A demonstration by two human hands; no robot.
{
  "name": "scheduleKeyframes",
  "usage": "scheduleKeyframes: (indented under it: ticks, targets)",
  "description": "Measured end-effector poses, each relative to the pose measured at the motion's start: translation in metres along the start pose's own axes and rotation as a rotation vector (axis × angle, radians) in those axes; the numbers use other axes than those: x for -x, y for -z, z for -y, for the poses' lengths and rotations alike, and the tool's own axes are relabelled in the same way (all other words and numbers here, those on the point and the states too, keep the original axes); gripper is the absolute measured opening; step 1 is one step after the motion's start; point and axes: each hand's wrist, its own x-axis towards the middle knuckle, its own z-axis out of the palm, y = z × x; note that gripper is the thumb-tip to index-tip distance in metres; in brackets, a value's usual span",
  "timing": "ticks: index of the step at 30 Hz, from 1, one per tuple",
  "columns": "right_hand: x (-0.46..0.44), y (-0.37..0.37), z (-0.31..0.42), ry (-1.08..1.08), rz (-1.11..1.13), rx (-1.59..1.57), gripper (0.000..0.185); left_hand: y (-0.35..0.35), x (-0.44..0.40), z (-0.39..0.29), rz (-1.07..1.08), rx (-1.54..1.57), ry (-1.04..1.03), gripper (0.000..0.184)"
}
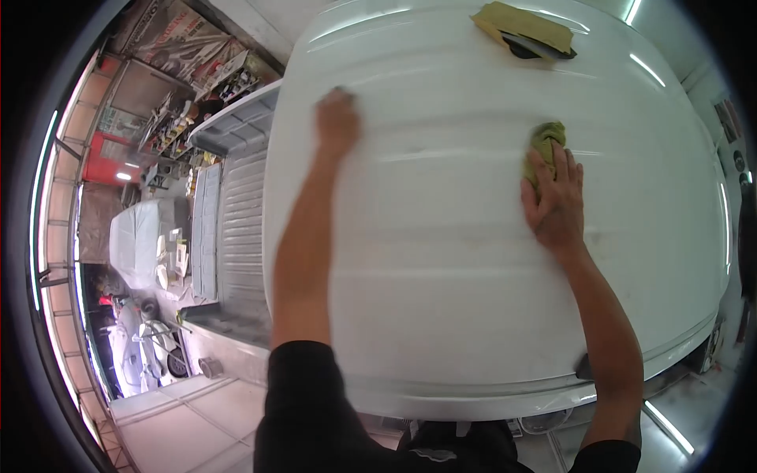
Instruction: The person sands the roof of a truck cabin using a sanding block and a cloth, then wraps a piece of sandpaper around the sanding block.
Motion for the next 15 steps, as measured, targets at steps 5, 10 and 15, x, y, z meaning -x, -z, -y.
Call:
scheduleKeyframes:
  ticks: [5, 10, 15]
  targets:
    - [0.002, -0.001, 0.000, -0.007, 0.028, 0.038, 0.051, 0.037, -0.087, -0.207, -0.124, 0.569, -0.029, 0.032]
    - [0.002, -0.004, 0.001, 0.029, 0.001, -0.010, 0.051, -0.009, 0.014, -0.021, -0.432, 0.318, -0.022, 0.039]
    - [0.004, -0.001, -0.003, 0.000, 0.001, 0.025, 0.050, 0.022, 0.029, -0.045, -0.018, 0.219, 0.190, 0.035]
